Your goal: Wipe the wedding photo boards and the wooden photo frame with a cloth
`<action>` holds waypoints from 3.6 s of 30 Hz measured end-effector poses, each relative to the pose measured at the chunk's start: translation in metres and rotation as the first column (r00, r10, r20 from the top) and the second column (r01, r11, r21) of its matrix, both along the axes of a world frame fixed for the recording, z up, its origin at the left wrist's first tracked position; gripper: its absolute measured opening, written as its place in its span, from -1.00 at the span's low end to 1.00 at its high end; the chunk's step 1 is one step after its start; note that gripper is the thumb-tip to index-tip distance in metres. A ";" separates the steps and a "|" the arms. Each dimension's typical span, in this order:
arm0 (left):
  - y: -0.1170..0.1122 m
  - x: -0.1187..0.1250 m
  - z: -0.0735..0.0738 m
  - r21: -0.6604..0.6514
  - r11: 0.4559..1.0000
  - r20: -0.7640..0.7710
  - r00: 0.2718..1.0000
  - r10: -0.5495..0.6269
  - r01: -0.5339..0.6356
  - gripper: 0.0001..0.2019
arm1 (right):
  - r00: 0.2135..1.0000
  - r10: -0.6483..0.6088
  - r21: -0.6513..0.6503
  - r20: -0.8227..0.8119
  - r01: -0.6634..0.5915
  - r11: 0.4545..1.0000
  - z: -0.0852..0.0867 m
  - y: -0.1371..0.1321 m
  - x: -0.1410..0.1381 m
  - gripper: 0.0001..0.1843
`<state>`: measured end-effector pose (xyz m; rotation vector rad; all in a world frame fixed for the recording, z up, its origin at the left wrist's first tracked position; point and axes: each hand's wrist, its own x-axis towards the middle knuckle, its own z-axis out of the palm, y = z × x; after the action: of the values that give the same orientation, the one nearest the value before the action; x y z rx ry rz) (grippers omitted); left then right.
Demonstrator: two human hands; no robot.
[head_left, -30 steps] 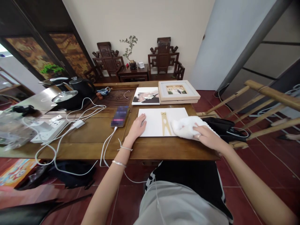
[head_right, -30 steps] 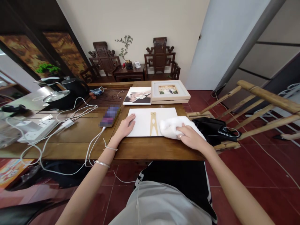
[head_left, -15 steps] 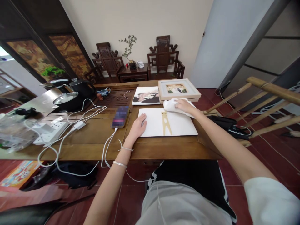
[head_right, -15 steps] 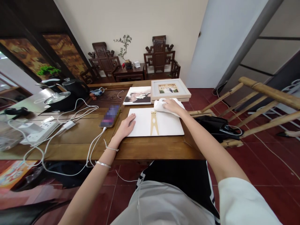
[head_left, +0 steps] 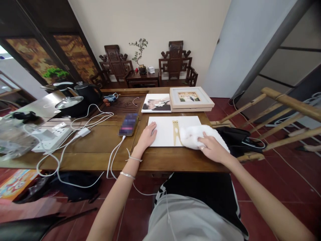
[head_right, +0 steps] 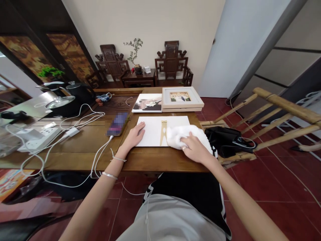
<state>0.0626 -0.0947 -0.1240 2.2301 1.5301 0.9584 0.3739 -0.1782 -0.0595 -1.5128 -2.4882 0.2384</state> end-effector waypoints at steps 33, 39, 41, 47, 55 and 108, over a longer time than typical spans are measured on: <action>0.002 -0.002 -0.003 0.009 1.000 -0.011 1.000 -0.006 0.006 -0.59 | 0.986 -0.098 -0.028 -0.134 0.095 0.995 -0.004 0.078 0.002 -0.74; 0.001 -0.001 -0.001 0.009 1.000 -0.015 1.000 -0.008 0.008 -0.58 | 0.997 0.025 -0.155 -0.078 -0.037 0.987 0.016 -0.003 0.021 -0.78; 0.002 -0.002 -0.002 0.012 1.000 -0.013 1.000 -0.010 0.010 -0.58 | 0.993 0.058 -0.206 -0.099 -0.078 0.976 0.026 -0.010 0.021 -0.81; 0.002 -0.002 -0.002 0.001 1.000 -0.003 1.000 0.000 0.000 -0.58 | 0.959 -0.028 -0.187 -0.281 -0.026 0.982 0.020 0.047 0.006 -0.83; 0.003 -0.003 -0.004 0.005 1.000 0.008 1.000 -0.003 0.003 -0.57 | 0.892 -0.205 -0.164 -0.403 0.150 0.975 0.013 0.139 -0.052 -0.81; 0.003 -0.002 -0.003 0.001 1.000 -0.001 1.000 -0.012 0.012 -0.56 | 0.962 0.272 0.117 0.036 -0.274 0.954 0.001 0.044 -0.107 -0.72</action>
<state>0.0601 -0.0918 -0.1270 2.2382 1.5151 0.9556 0.2672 -0.1346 -0.0585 -1.1274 -2.6699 0.1139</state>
